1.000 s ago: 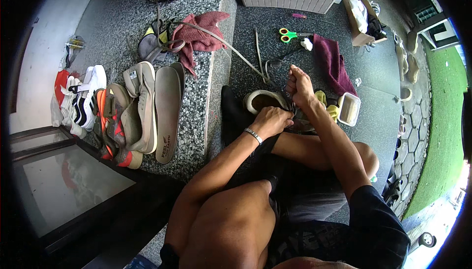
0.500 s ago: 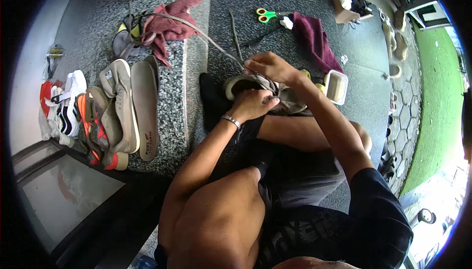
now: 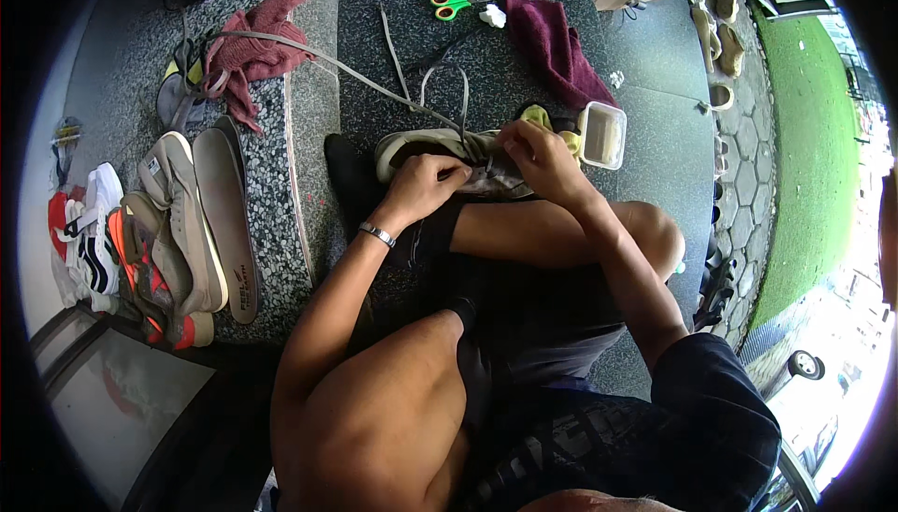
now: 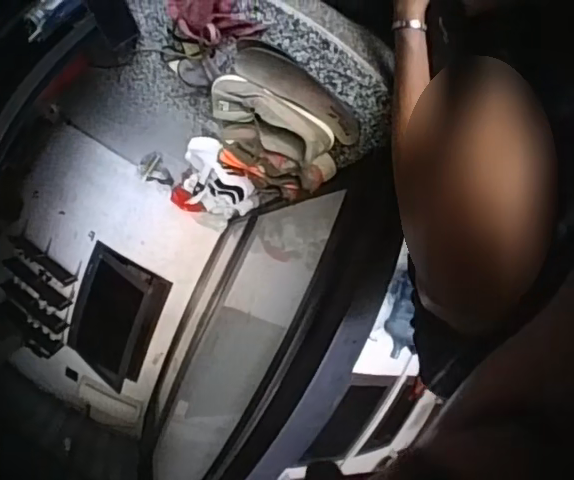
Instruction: Repairing and cleaning soles and laces of a pair of shoes.
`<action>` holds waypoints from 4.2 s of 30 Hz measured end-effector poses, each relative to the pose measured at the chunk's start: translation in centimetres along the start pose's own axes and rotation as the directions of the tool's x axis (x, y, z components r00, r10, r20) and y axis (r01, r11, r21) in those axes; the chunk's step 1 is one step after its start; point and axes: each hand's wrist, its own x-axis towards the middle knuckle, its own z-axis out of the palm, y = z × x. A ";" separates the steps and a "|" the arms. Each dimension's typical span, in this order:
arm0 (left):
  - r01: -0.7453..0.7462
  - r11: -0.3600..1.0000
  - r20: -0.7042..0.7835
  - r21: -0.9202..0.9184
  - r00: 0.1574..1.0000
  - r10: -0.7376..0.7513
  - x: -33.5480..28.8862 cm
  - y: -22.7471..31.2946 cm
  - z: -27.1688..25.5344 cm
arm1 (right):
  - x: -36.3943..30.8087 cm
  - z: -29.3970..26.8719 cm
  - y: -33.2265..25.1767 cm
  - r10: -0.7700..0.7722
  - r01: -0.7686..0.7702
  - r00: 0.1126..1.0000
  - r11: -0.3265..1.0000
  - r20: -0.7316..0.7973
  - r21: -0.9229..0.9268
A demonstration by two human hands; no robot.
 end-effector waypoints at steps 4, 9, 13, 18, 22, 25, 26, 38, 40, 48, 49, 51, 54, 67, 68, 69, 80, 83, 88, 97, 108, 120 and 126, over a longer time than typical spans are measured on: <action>0.337 0.918 0.123 0.211 0.922 -0.367 1.8 0.2 -0.1 | 0.3 0.0 -0.4 -0.045 0.045 0.999 0.999 -0.019 0.001; 0.344 0.931 0.268 0.121 0.892 -0.364 3.5 -1.8 0.0 | -0.2 0.9 -0.5 -0.075 0.075 0.997 0.997 0.030 0.008; 0.453 0.889 0.336 0.065 0.829 -0.447 3.6 -1.2 -0.5 | -0.7 1.8 -1.2 -0.122 0.122 0.989 0.992 0.079 -0.004; 0.416 0.874 0.270 -0.253 0.897 -0.349 3.0 -1.3 0.3 | -2.0 2.1 -1.1 -0.091 0.127 0.984 0.960 0.152 -0.248; 0.359 0.903 0.287 -0.237 0.914 -0.288 3.4 -0.9 -0.2 | -2.2 2.2 -1.1 -0.109 0.166 0.979 0.917 0.173 -0.363; 0.274 0.948 0.321 -0.159 0.923 -0.213 3.4 -6.2 -0.7 | -1.9 3.8 -2.8 -0.191 0.243 0.968 0.879 0.164 -0.410; 0.240 0.969 0.386 -0.060 0.901 -0.199 3.7 -7.1 -0.8 | -1.8 4.3 -2.9 -0.225 0.268 0.963 0.851 0.148 -0.452; -0.207 0.906 0.229 0.368 0.965 0.127 3.6 -3.0 -1.4 | -2.6 6.3 -1.9 -0.066 0.063 0.998 0.917 0.006 -0.393; -0.217 0.902 0.176 0.372 0.971 0.161 3.0 -4.0 -1.7 | -2.6 6.5 -1.5 -0.160 0.151 0.987 0.909 0.009 -0.387; -0.155 0.810 0.163 0.565 0.984 0.075 2.1 -1.4 -1.8 | -2.3 4.8 -1.7 -0.263 0.275 0.961 0.897 0.082 -0.345; -0.149 0.819 0.141 0.554 0.986 0.084 1.8 -1.7 -1.6 | -2.4 4.8 -1.9 -0.271 0.286 0.958 0.894 0.091 -0.344; -0.134 0.831 0.122 0.539 0.989 0.080 1.8 -2.4 -2.0 | -2.0 5.1 -1.8 -0.277 0.295 0.955 0.892 0.103 -0.341; -0.151 0.853 0.113 0.499 0.988 0.109 1.8 -3.0 -1.9 | -2.2 5.4 -1.2 -0.292 0.304 0.952 0.886 0.088 -0.350; -0.058 0.897 0.215 0.438 0.976 -0.042 0.2 3.0 -3.2 | -0.7 -0.1 -1.5 -0.197 0.187 0.980 0.933 -0.002 -0.308; -0.033 0.854 0.227 0.520 0.969 -0.101 -0.5 4.0 -3.5 | 0.0 -1.2 -1.5 -0.196 0.158 0.980 0.877 -0.038 -0.454; -0.094 0.818 0.249 0.567 0.967 -0.061 -1.1 3.3 -3.6 | 0.5 -1.9 -0.4 -0.142 0.113 0.989 0.888 -0.032 -0.446; -0.289 0.737 -0.128 0.611 0.883 0.452 -1.3 7.5 -11.1 | -2.3 1.6 -7.0 0.116 -0.253 0.871 0.939 0.478 0.232; -0.177 0.950 -0.077 0.259 0.976 0.203 -2.6 7.8 -11.5 | -3.0 2.2 -10.8 -0.053 -0.241 0.795 0.887 0.604 0.394; -0.137 0.966 -0.089 0.220 0.983 0.160 -5.2 3.3 -7.7 | -2.3 4.1 -8.3 0.089 -0.103 0.935 0.994 0.345 0.025; 0.076 0.987 -0.408 0.140 0.913 -0.013 -5.7 2.1 -6.5 | -2.3 9.4 -8.5 -0.005 -0.010 0.999 0.956 -0.049 -0.294; -0.008 0.949 -0.366 0.314 0.922 0.129 -5.6 1.3 -6.5 | 0.1 2.0 -6.7 -0.141 0.150 0.935 0.989 0.326 -0.002; -0.002 0.978 -0.355 0.207 0.932 0.077 -5.6 1.0 -6.5 | 1.5 6.8 -9.5 -0.315 0.280 0.949 0.846 -0.001 -0.454; 0.028 0.875 -0.221 0.482 0.971 0.091 -6.7 3.1 -6.7 | 3.5 3.6 -8.4 -0.035 0.015 0.989 0.991 0.144 0.135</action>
